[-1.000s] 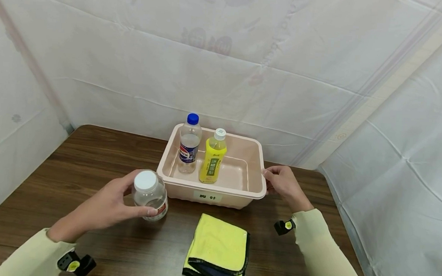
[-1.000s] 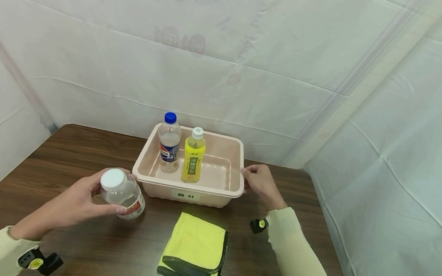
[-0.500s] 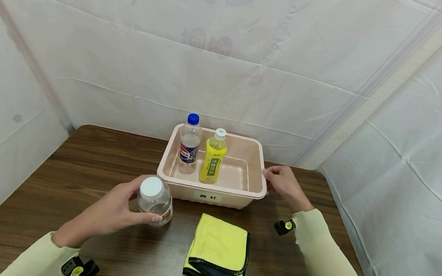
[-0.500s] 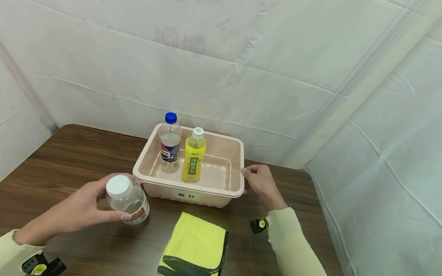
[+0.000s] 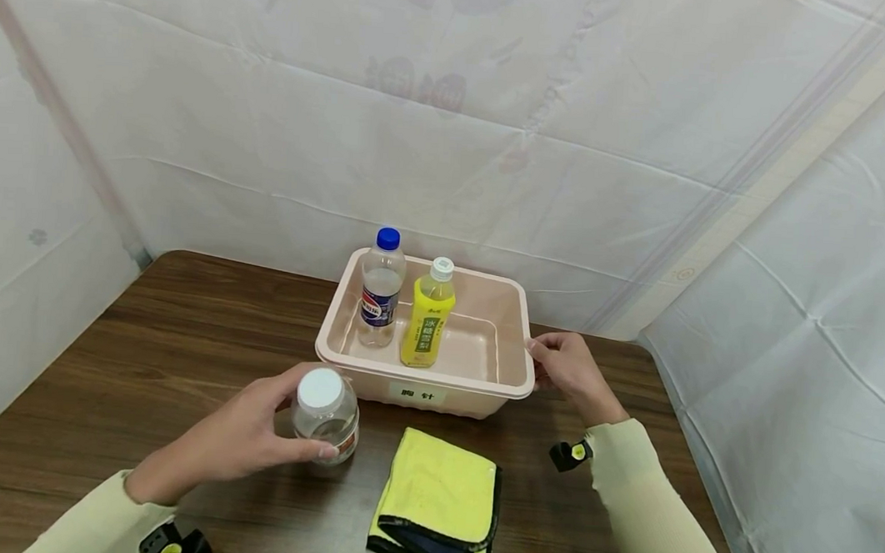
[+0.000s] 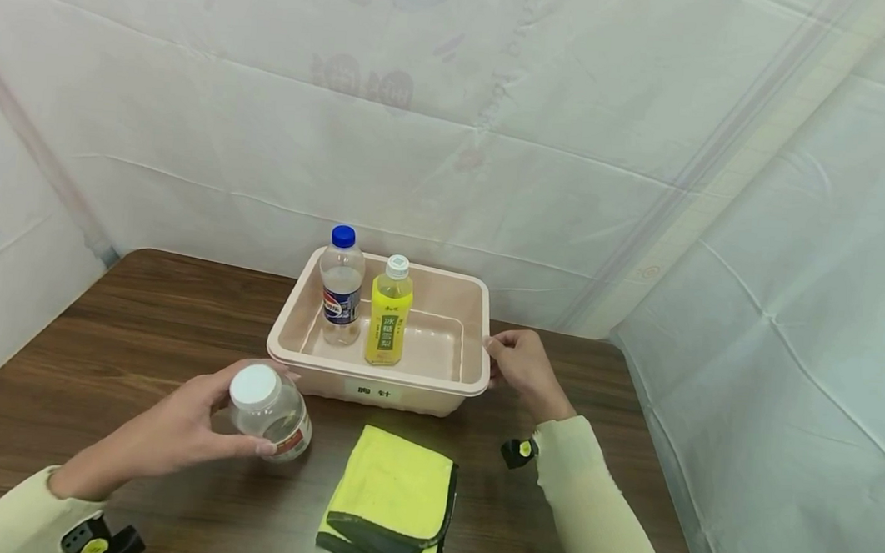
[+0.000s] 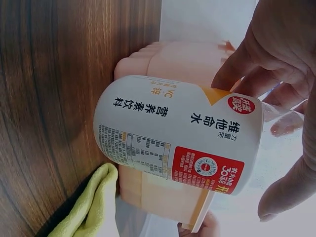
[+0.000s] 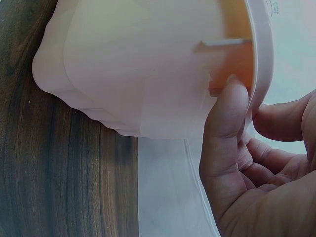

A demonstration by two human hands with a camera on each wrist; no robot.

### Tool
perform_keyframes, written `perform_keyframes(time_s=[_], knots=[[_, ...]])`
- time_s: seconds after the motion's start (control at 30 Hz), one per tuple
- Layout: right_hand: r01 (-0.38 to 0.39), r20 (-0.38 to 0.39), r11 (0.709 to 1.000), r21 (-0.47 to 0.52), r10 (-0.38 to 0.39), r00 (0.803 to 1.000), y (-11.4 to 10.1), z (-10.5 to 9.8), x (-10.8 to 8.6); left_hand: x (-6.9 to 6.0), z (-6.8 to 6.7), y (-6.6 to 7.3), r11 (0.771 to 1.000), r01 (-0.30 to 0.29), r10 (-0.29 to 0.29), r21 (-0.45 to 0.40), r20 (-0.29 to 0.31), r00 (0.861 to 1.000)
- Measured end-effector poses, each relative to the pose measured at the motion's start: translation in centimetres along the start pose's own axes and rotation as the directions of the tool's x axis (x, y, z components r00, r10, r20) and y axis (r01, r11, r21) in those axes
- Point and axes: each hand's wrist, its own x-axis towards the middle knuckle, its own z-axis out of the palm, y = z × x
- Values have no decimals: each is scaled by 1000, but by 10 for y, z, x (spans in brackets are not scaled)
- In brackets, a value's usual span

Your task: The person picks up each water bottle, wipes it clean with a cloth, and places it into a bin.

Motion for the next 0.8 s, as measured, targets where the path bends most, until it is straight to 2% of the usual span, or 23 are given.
perform_keyframes(time_s=[0.37, 0.8], knots=[[2, 2, 1000, -3, -2, 1000, 0, 1, -1, 6, 15, 0, 997, -62, 63, -40, 18, 998], [8, -4, 1000, 7, -7, 1000, 2, 0, 1, 10, 28, -2, 997, -65, 67, -34, 51, 996]])
